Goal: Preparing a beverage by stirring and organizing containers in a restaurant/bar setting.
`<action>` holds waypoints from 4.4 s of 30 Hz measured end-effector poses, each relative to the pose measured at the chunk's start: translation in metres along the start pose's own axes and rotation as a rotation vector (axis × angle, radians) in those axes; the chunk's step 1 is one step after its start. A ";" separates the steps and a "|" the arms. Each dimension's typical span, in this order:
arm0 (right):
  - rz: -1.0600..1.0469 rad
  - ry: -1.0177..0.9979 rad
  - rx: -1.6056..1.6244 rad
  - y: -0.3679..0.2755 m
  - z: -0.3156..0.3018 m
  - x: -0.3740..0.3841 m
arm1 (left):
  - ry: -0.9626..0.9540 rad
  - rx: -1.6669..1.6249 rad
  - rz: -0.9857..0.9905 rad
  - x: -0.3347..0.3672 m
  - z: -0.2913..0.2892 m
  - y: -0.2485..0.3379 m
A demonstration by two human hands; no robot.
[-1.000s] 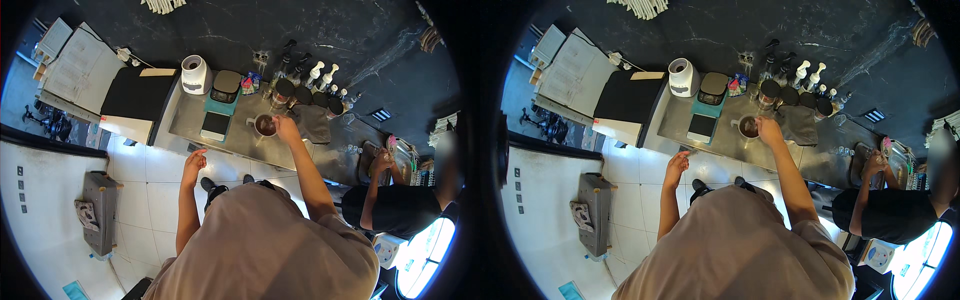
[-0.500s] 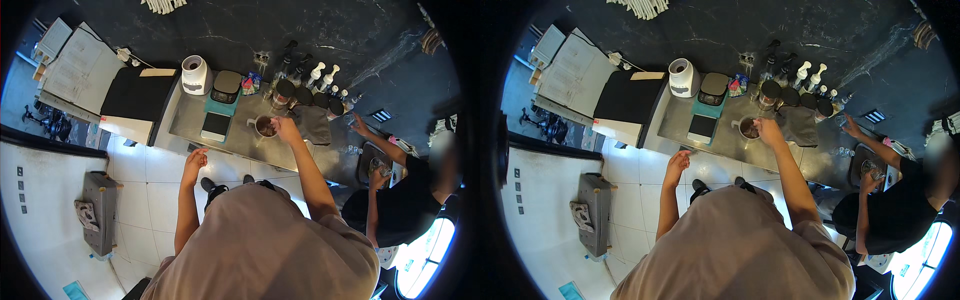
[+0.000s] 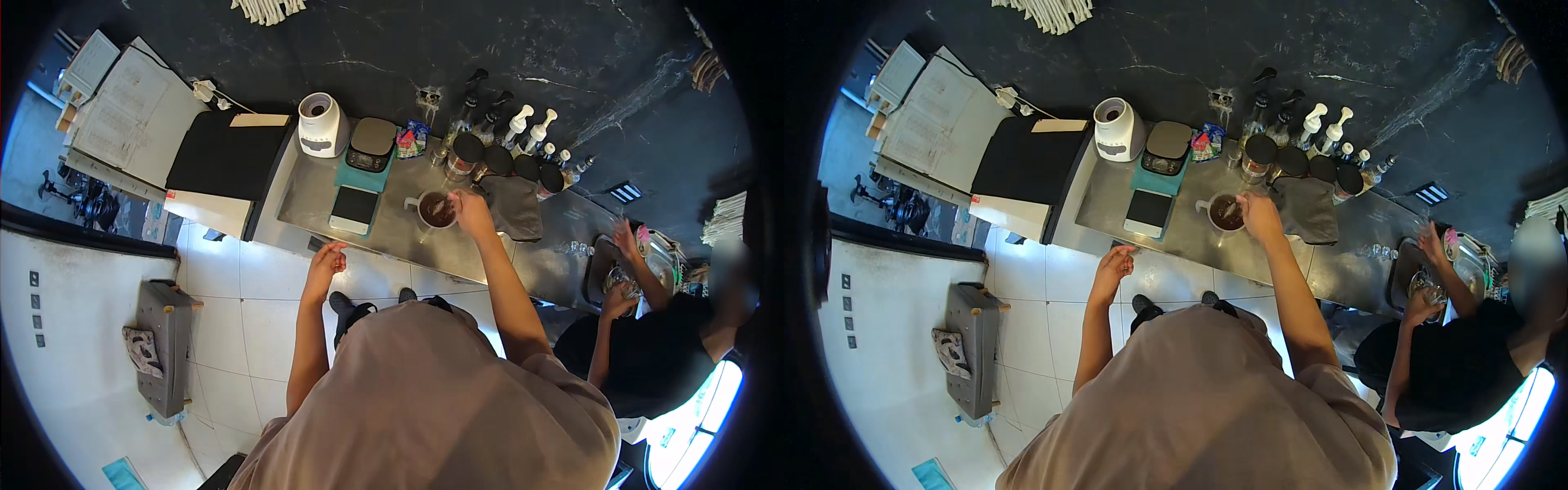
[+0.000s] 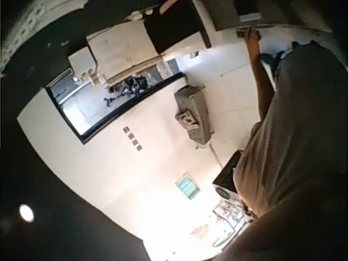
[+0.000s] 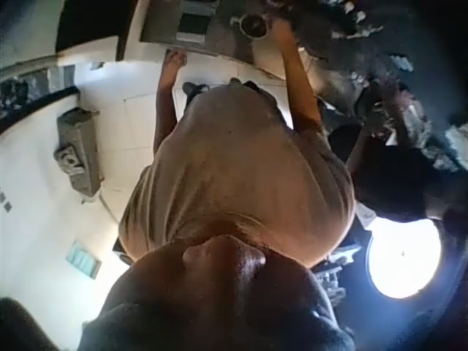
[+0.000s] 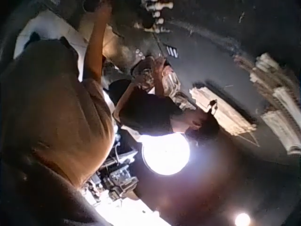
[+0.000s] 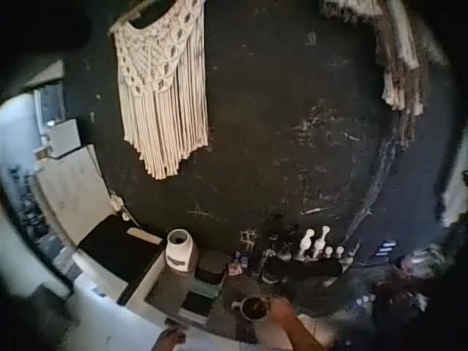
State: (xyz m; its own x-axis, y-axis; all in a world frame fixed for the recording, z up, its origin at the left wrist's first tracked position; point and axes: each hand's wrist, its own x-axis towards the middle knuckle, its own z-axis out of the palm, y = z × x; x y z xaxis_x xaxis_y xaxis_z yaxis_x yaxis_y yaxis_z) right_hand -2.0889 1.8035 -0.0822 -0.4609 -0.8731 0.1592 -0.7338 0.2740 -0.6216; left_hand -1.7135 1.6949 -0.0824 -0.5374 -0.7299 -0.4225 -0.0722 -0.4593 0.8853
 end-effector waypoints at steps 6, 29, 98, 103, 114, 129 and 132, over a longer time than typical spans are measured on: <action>0.016 0.025 0.135 0.000 0.001 -0.004 | -0.080 0.183 0.070 0.032 0.023 0.012; 0.593 0.694 0.677 -0.024 0.017 -0.096 | -0.675 0.961 0.644 0.233 0.094 -0.009; 0.334 0.259 -0.009 -0.084 0.000 -0.012 | -0.715 0.655 0.232 0.248 0.060 -0.014; 0.339 0.252 0.147 -0.088 0.005 -0.011 | -0.706 0.670 0.198 0.248 0.060 -0.012; 0.332 0.350 0.137 -0.096 -0.018 -0.007 | -0.704 0.707 0.193 0.248 0.059 -0.013; 0.298 0.268 0.198 -0.096 -0.015 -0.012 | -0.711 0.718 0.226 0.249 0.059 -0.011; 0.309 0.221 0.180 -0.095 -0.012 -0.012 | -0.700 0.691 0.188 0.250 0.057 -0.014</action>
State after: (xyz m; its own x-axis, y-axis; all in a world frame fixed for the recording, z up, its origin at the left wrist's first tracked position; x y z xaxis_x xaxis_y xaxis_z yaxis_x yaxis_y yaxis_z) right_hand -2.0194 1.7921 -0.0158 -0.7562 -0.6477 0.0928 -0.4541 0.4173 -0.7872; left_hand -1.8951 1.5479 -0.1897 -0.9478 -0.1956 -0.2519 -0.2886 0.1903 0.9384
